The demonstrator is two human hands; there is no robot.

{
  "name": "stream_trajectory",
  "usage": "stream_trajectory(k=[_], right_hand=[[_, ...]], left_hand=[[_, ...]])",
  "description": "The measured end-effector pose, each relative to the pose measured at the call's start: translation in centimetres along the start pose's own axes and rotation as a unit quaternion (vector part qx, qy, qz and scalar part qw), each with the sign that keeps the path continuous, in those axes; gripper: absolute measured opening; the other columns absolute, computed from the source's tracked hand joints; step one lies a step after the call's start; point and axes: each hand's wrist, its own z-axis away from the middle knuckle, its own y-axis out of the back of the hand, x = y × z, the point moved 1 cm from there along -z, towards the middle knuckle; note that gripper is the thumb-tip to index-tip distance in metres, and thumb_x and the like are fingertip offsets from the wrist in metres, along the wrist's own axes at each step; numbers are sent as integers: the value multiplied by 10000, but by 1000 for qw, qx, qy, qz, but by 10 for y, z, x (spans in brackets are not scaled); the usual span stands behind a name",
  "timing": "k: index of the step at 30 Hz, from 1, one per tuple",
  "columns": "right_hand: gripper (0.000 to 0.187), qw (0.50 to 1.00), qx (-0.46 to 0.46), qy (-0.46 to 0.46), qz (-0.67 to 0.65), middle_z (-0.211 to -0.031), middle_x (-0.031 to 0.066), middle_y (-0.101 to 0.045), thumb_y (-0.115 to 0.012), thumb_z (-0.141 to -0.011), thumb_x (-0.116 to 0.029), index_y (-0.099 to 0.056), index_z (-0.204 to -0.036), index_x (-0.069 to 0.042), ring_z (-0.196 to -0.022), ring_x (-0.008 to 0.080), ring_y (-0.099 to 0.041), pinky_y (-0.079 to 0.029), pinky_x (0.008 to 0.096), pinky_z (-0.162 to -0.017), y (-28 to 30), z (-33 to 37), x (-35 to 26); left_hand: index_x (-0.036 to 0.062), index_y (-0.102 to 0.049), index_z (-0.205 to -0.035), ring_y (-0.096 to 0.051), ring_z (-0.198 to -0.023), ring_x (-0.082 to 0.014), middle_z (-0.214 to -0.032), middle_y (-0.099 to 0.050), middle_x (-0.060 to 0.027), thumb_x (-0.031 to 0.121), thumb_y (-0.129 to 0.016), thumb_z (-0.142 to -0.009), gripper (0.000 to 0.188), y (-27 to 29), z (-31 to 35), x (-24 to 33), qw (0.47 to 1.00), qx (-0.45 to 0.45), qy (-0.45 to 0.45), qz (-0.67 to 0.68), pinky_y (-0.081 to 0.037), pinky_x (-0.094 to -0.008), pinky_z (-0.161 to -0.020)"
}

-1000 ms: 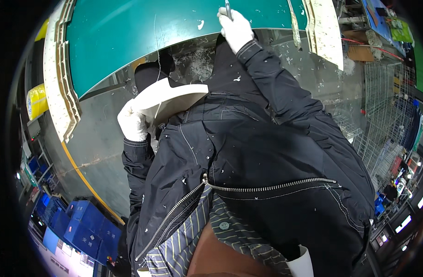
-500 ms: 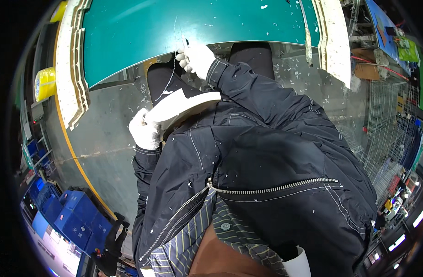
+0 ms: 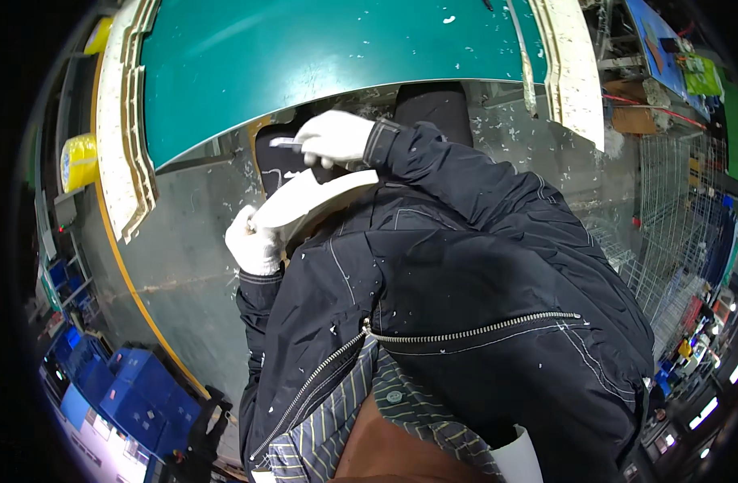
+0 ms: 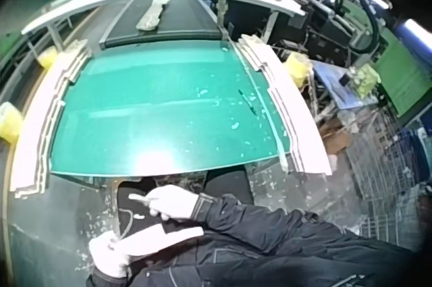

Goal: Trimming excess plastic from molded parts using a hand tool

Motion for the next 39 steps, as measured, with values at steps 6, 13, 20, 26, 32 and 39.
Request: stream_trajectory(k=[6, 13, 20, 26, 32, 39], right_hand=[[376, 781, 488, 132, 367, -1171, 141, -731, -573, -1001, -246, -655, -1308, -44, -941, 274, -725, -568, 357, -860, 154, 38, 28], [379, 759, 596, 37, 259, -1112, 104, -734, -587, -1020, -209, -631, -1368, -65, -832, 172, -699, -552, 313, -757, 274, 88, 99], [344, 654, 617, 43, 435, -1128, 214, -714, -588, -999, -223, -656, -1323, -131, -1016, 371, -696, -565, 465, -877, 272, 100, 102], [322, 689, 536, -69, 482, -1082, 168, -667, -582, -988, -220, -672, -1296, -189, -1046, 361, -669, -548, 444, -929, 239, 110, 97], [306, 758, 448, -87, 467, -1124, 160, -688, -558, -979, -191, -703, -1248, -172, -1045, 352, -668, -546, 450, -937, 217, 113, 77], [296, 932, -93, 126, 328, -1095, 123, -755, -682, -892, -198, -759, -1166, -118, -1047, 317, -688, -534, 409, -949, 76, 101, 52]], left_hand=[[-35, -705, -965, -623, -697, -156, -760, -676, -100, 390, -623, -1002, 435, 52, -14, -30, 994, 102, -41, -7, -520, -328, -638], [-40, -521, -1433, -611, -1195, -238, -1382, -602, -157, 789, -457, -974, 950, 179, -57, 34, 956, 239, -14, 167, -519, -416, -1029], [91, -658, -1272, -688, -1044, -234, -1227, -688, -87, 564, -582, -993, 554, 297, -67, 134, 837, 376, -343, -199, -566, -405, -887], [96, -674, -1226, -688, -995, -233, -1169, -695, -82, 529, -593, -981, 503, 310, -54, 154, 849, 305, -416, 112, -564, -401, -857], [101, -690, -1180, -688, -945, -232, -1111, -703, -78, 493, -603, -970, 453, 336, -51, 139, 845, 262, -433, 172, -562, -397, -828], [107, -709, -1126, -687, -888, -231, -1044, -711, -72, 452, -615, -956, 396, 375, -35, 124, 848, 225, -429, 213, -559, -392, -793]])
